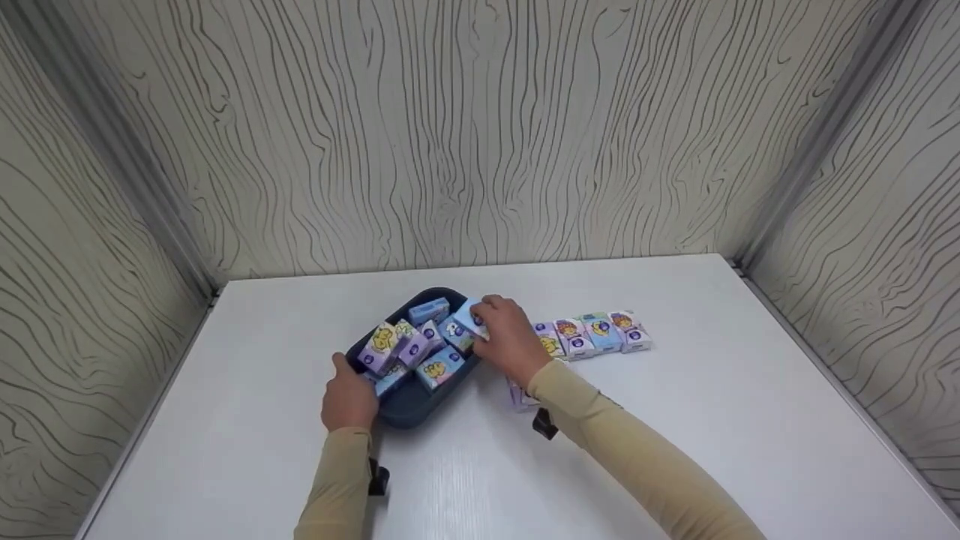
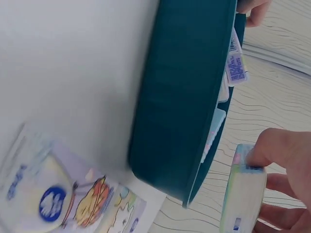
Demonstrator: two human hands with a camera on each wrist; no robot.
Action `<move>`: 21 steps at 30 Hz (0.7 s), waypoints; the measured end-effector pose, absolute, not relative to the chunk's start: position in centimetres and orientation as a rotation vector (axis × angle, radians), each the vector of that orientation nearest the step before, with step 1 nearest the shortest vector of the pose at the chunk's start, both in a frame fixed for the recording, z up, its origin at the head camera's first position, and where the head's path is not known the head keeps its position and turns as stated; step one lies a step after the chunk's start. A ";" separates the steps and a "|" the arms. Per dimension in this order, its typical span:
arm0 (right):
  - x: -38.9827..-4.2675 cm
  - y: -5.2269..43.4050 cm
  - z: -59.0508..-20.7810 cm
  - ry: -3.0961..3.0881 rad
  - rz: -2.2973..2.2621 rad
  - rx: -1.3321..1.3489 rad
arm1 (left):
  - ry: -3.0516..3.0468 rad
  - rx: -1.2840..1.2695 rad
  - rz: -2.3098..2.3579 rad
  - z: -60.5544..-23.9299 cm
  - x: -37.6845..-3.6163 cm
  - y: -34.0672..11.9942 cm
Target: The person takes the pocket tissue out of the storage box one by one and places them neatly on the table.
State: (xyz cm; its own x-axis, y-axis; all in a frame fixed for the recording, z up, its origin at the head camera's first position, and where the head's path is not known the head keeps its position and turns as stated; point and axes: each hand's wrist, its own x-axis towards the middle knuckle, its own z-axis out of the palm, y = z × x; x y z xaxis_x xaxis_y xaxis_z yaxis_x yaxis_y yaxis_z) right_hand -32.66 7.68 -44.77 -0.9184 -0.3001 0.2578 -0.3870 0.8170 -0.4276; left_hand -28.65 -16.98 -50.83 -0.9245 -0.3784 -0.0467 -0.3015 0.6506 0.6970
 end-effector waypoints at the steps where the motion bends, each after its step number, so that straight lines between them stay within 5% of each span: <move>1: -32.3 8.3 -44.8 -2.819 0.711 0.536 | -2.758 0.568 -1.138 -50.8 -28.6 -17.0; 21: -27.5 22.1 -49.6 -2.844 0.727 0.233 | -2.782 0.575 -1.123 -50.6 -28.5 -16.8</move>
